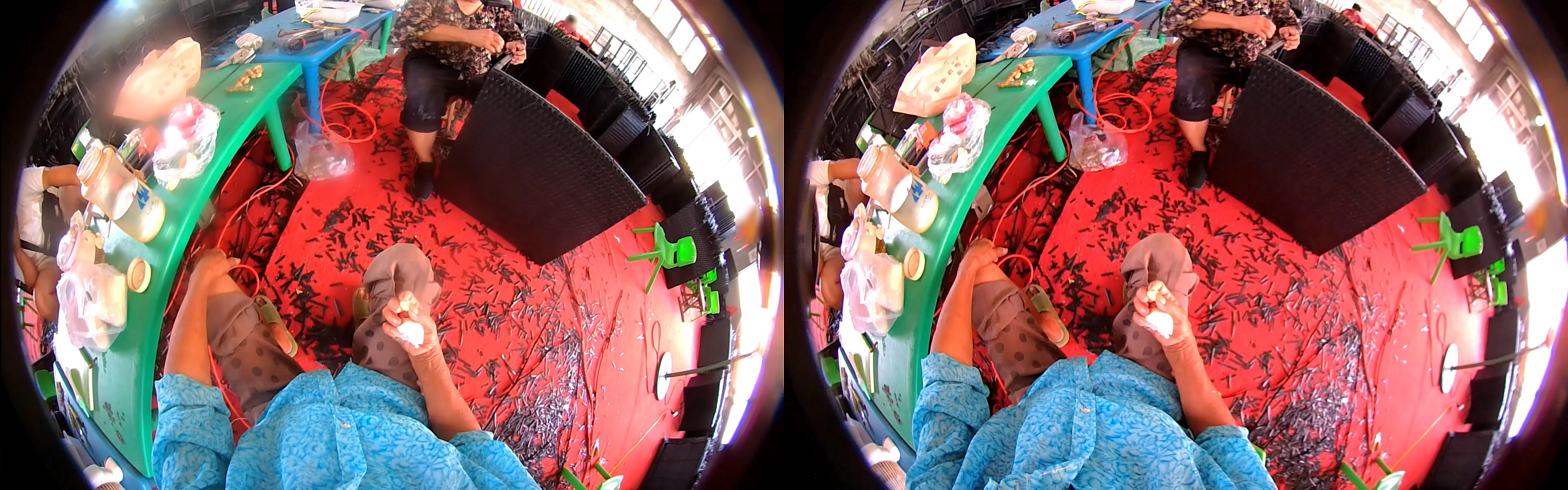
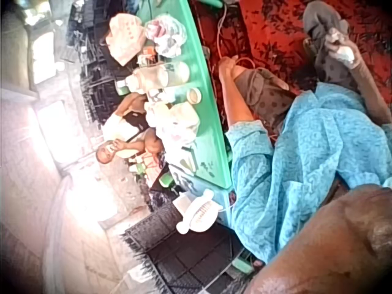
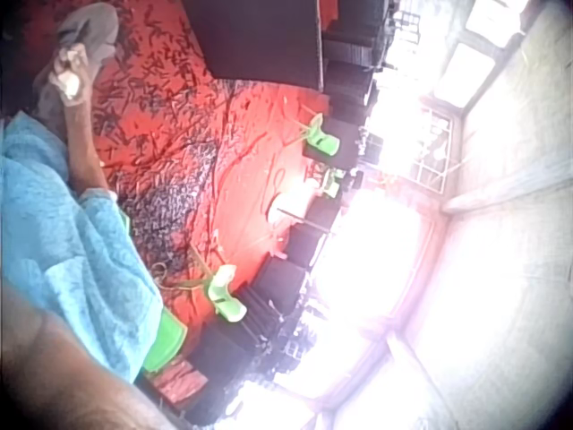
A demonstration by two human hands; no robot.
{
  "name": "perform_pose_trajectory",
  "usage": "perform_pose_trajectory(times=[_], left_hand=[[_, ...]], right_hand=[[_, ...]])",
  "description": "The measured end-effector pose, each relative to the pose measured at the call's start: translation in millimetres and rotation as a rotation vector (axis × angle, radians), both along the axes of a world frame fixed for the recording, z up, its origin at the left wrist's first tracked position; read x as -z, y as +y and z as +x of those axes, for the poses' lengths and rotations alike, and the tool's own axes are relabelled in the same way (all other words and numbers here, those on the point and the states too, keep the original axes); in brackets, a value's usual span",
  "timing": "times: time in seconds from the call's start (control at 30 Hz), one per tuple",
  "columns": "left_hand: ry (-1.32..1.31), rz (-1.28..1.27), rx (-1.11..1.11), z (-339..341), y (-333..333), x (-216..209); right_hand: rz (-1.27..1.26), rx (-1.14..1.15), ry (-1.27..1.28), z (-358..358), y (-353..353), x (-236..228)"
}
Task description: The person breaks apart a white food item by hand, then picks up a large translucent container and brings it close to the camera before continuing to handle the food.
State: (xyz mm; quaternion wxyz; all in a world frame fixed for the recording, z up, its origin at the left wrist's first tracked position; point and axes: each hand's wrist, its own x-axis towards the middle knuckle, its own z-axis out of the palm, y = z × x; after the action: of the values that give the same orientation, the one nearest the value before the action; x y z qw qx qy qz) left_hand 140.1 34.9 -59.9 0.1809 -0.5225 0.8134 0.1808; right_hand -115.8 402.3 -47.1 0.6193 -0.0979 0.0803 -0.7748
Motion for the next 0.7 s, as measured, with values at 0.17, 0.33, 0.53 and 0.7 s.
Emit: perform_pose_trajectory(times=[0.17,0.33,0.53,0.7], left_hand=[[0.025,0.017,-0.028,-3,4,-4],[0.015,0.008,-0.016,-2,2,-3],[0.019,-0.002,0.001,0,-3,5],[0.001,-0.01,0.019,1,-4,5]], right_hand=[[0.017,0.002,-0.001,-1,1,0],[0.016,0.008,0.012,0,0,-1],[0.014,0.01,-0.002,0,1,-2],[0.013,0.015,0.002,1,0,-2]])
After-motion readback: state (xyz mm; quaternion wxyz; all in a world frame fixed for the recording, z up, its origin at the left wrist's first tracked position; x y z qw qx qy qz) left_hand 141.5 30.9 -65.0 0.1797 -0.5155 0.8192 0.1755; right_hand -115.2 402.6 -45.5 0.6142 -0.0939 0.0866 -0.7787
